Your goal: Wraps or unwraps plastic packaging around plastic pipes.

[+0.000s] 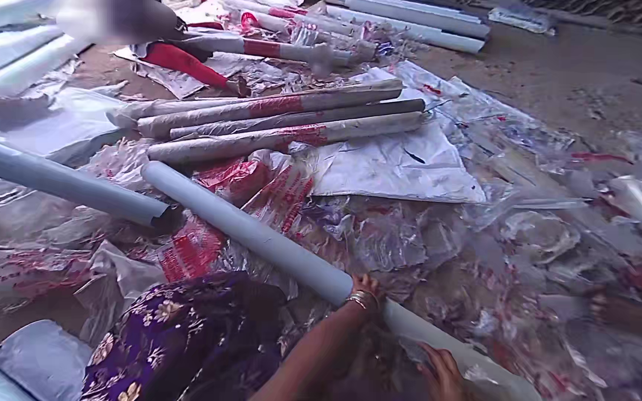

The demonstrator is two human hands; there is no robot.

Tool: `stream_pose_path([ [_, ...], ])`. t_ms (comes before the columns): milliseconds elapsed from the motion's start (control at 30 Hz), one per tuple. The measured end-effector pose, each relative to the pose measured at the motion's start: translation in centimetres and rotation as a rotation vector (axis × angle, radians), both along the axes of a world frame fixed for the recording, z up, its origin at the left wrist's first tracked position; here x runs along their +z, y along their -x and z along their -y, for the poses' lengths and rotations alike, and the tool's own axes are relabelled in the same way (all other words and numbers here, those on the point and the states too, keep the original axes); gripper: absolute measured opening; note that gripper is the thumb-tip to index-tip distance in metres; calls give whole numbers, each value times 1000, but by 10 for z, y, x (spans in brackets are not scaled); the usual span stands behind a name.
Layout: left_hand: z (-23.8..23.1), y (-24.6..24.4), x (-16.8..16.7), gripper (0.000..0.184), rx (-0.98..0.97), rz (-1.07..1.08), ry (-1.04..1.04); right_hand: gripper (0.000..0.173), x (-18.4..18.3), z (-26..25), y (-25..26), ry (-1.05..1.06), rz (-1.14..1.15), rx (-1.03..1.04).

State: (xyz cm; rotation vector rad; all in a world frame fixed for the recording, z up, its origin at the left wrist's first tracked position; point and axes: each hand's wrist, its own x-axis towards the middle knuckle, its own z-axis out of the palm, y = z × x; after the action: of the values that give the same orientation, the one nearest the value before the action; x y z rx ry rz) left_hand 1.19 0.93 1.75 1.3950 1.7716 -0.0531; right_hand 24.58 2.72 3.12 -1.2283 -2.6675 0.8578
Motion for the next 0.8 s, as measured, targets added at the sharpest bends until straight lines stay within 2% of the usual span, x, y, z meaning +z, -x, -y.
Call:
stream_pose_path([
  [100, -21, 11, -3, 92, -37, -13, 39, 27, -14, -17, -8, -92, -160, -104],
  [133, -27, 14, -7, 91, -37, -18, 20, 24, -14, -25, -9, -82, -183, -117],
  [267, -24, 6, -3, 66, -29, -52, -116, 15, -17, -40, -4, -12, -265, -150],
  [333, -12, -16, -4, 57, 9, -81, -272, 18, -18, -43, 5, 3, -312, -191],
  [367, -5, -27, -10, 59, 24, -92, -370, 21, -19, -42, 11, 15, -340, -227],
  [400, 1, -34, -19, 61, 37, -89, -462, 23, -19, -40, 14, 41, -363, -269],
  [467, 9, -39, -41, 50, 40, -92, -648, 26, -17, -36, 17, 102, -372, -370],
  [533, 7, -35, -46, 42, -25, -98, -648, 25, -18, -29, 16, 97, -355, -451],
  [800, -2, -30, -42, 51, -87, -149, -508, 27, -26, 0, -6, -7, -473, -548],
])
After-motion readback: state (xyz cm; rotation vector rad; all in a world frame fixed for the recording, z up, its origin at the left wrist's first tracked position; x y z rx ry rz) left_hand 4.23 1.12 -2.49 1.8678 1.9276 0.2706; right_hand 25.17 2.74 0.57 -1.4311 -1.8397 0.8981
